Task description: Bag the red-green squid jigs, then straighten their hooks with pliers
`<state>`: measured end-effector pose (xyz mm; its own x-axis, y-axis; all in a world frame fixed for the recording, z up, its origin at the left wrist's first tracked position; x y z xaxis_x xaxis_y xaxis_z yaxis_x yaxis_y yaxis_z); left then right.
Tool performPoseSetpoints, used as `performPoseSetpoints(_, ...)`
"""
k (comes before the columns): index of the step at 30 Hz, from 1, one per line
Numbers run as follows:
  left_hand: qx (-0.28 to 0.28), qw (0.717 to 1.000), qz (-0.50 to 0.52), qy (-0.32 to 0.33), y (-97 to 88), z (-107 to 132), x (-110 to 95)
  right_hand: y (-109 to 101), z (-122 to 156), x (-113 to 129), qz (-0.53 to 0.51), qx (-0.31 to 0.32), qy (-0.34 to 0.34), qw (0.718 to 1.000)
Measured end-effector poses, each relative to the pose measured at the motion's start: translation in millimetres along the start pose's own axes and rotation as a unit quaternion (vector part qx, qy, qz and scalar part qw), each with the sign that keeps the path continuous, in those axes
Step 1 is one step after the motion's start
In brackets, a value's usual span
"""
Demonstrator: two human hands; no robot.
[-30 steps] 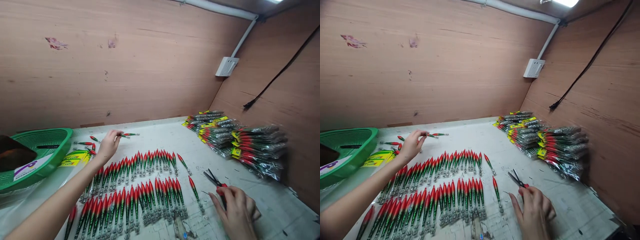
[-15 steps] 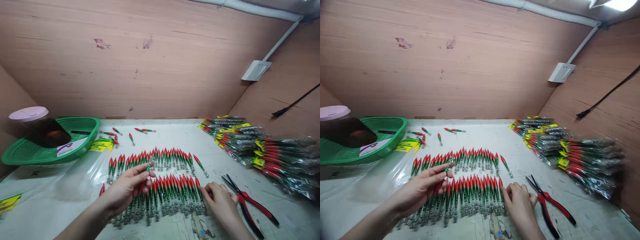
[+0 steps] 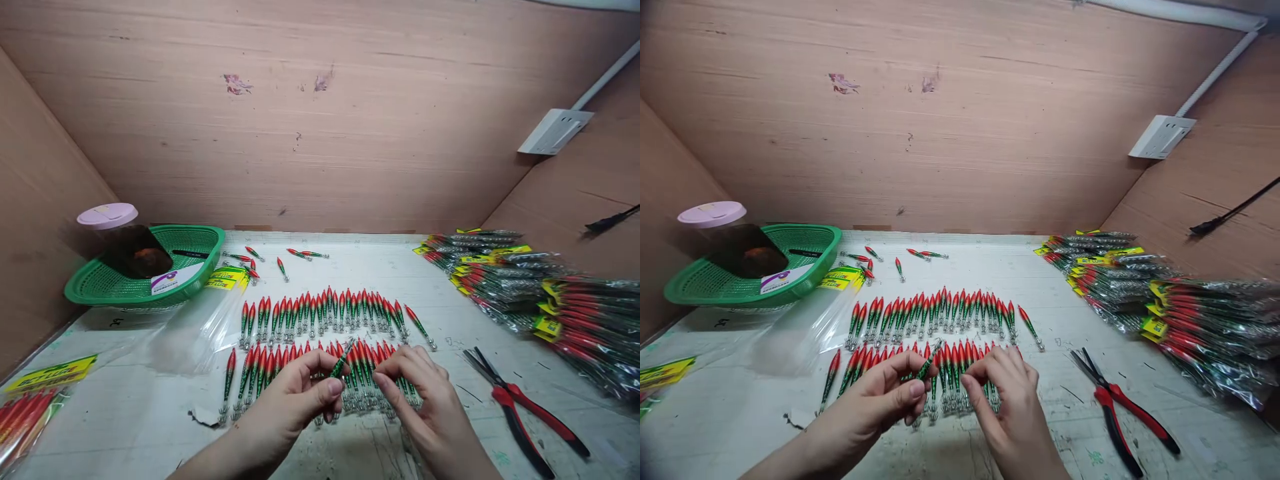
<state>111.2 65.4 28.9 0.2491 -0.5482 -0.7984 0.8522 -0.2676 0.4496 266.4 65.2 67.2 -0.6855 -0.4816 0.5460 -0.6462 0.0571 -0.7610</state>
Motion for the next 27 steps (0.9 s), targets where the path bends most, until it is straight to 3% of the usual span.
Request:
performPoseSetpoints(5, -0.038, 0.989, -0.114, 0.083, -2.6, 2.7, -10.0, 8.4, -2.1, 16.9, -0.081, -0.008, 0.009, 0.997)
performPoseSetpoints(11, -0.115, 0.901, -0.359, 0.216, 0.9, 17.2, -28.1, 18.8, 3.8, 13.0, -0.102, 0.005, 0.025, 0.994)
performPoseSetpoints(16, -0.134, 0.844, -0.439, 0.279, -17.1, 1.7, -53.7, -4.2, 1.7, -3.4, 0.022, -0.02, -0.03, 0.999)
performPoseSetpoints(20, -0.189, 0.781, -0.509, 0.309, -33.7, -22.0, -90.4, -29.4, -30.7, 3.2, 0.09, -0.037, -0.085, 0.992)
performPoseSetpoints(22, -0.176, 0.775, -0.513, 0.324, -27.2, -26.7, -99.2, -39.8, -49.5, 9.4, 0.099, -0.056, -0.098, 0.989)
performPoseSetpoints(24, -0.152, 0.784, -0.497, 0.34, -15.2, -24.0, -99.7, -51.5, -59.6, 1.1, 0.12, -0.096, -0.081, 0.985)
performPoseSetpoints(27, -0.142, 0.801, -0.467, 0.345, -2.0, -13.5, -92.7, -68.4, -41.4, -58.7, 0.209, -0.151, 0.025, 0.966)
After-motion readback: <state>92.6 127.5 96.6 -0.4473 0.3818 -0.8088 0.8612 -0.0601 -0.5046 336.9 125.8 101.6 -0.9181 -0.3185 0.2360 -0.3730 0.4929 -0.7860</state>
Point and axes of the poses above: each hand's wrist, its own z-axis away from the middle knuckle, its own y-axis out of the palm, x = y × z, the point moved 8 cm from there along -z, towards the middle knuckle, and after that the axes turned 4 degrees about -y, right-handed, at the moved point
